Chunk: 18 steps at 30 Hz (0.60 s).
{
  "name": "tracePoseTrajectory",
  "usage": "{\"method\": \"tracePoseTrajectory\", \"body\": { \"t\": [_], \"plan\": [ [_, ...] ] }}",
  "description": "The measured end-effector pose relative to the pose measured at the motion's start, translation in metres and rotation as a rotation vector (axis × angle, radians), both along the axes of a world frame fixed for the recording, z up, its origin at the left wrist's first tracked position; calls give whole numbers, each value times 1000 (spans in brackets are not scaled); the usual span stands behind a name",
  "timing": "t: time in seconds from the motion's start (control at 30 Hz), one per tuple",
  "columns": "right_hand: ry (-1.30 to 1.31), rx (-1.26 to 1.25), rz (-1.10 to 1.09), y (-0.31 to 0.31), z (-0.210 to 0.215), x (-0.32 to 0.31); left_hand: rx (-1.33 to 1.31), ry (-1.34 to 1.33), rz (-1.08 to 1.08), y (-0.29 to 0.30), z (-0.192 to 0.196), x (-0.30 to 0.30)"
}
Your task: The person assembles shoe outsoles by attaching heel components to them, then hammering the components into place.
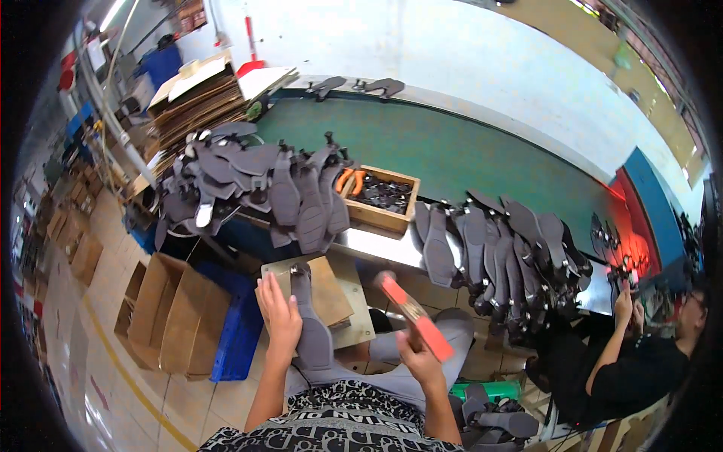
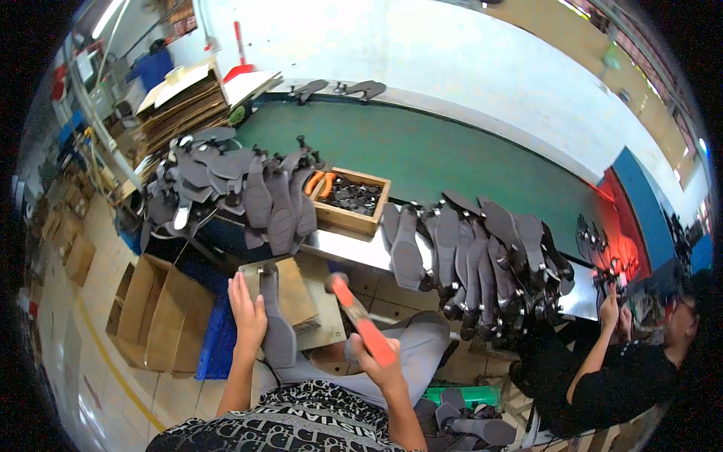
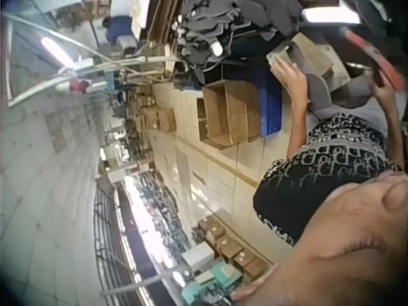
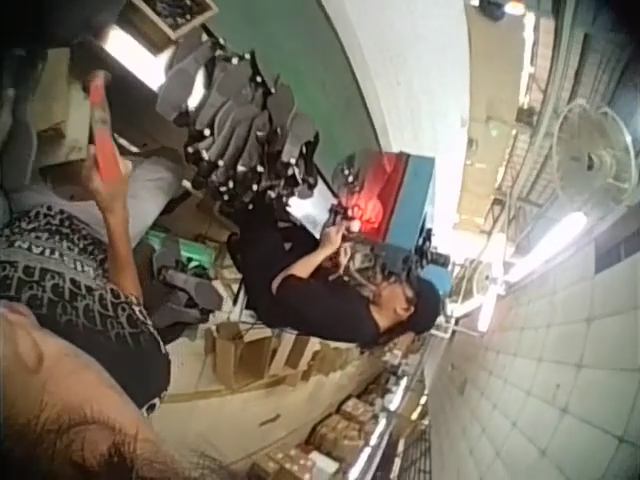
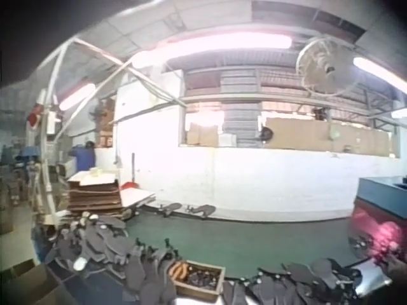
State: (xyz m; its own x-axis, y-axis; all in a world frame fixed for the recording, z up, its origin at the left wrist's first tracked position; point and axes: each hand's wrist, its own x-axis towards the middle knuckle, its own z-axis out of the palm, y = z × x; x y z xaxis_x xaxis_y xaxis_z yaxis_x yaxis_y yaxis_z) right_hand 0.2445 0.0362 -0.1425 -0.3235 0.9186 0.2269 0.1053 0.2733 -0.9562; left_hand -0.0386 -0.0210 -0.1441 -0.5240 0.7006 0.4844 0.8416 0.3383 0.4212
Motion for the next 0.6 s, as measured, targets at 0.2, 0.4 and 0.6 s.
{"method": "tracePoseTrajectory", "body": {
  "t": [0.2,0.4,0.6],
  "plan": [
    [260,-161,-250,-26,22,53,269,-70,-328,68,65,21],
    [462,-357,-270,-21,24,52,-90,412,-699,282,62,16],
    [217,-133,-372,-23,-16,64,-338,364,-728,343,50,9]
  ]
}}
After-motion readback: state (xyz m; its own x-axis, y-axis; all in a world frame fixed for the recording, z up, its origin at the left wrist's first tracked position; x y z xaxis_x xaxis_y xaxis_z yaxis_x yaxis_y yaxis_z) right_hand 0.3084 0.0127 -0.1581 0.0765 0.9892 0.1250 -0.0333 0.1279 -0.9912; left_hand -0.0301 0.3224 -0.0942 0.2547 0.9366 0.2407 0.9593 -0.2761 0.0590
